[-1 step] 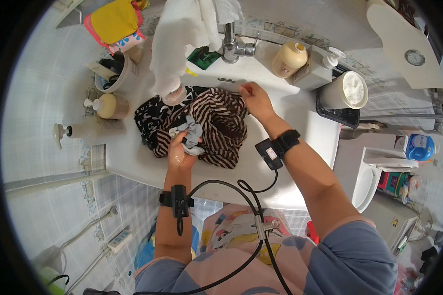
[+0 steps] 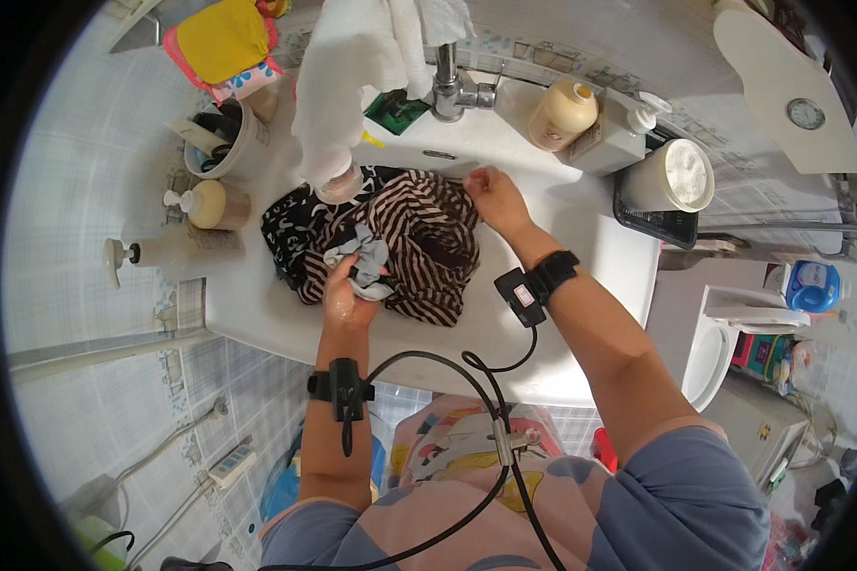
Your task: The person stands at a bathroom sink and hand-washes a pile of patterned clothing. They apply liquid detergent from a bottle, rub the fabric together to create suds, and rinse the items under running water from the faucet.
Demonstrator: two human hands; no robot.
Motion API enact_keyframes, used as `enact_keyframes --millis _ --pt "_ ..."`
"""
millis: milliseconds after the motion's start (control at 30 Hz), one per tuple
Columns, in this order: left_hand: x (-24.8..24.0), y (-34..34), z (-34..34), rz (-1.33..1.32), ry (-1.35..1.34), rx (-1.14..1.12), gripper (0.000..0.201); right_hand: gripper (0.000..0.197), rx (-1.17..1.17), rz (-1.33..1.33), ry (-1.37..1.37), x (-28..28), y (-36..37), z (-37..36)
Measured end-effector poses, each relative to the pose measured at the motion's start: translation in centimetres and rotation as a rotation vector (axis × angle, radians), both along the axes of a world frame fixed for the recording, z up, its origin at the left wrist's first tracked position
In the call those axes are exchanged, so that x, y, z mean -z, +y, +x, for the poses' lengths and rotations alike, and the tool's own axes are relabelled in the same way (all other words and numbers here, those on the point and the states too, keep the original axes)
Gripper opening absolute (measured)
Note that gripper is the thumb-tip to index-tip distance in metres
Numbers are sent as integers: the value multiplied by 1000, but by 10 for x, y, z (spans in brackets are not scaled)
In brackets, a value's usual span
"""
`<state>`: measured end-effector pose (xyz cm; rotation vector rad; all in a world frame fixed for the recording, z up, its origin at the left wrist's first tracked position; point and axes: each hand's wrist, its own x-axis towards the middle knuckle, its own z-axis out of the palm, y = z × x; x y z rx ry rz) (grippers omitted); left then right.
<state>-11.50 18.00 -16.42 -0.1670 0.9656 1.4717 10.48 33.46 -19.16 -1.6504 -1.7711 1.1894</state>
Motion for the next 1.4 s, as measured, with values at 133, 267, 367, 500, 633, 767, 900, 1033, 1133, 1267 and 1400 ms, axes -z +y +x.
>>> enact_keyframes --millis 133,267,367,500,633,767,900,1033,1133,1267,1400 --pt "10 -14 -17 -59 -12 -56 17 64 -108 48 -279 31 -31 -18" --pt "0 -22 -11 -146 -21 -145 21 94 -180 86 -352 62 -52 -73" --pt "4 -34 -28 -145 -105 -181 26 84 -361 -81 188 31 -77 -113" --pt "-10 -28 -37 -63 -56 -220 27 77 -421 -79 419 4 -92 -129" --pt "-4 -31 -50 -54 -54 -224 27 81 -461 -176 342 23 -79 -121" --pt "-5 -30 -38 -97 -55 -220 26 87 -342 -272 151 50 -75 -114" --pt "15 -34 -34 -94 -46 -143 24 85 -219 -139 -117 40 -84 -93" --pt "13 -32 -25 -129 -69 -136 22 92 -200 -264 -197 38 -83 -86" --pt "9 -26 -22 -138 -42 -114 23 91 -265 -294 -254 37 -77 -88" --pt "9 -23 -22 -110 -21 -90 23 90 -236 -224 -302 52 -81 -95" --pt "10 -20 -26 -95 -56 -83 24 88 -259 -267 -311 51 -80 -98"
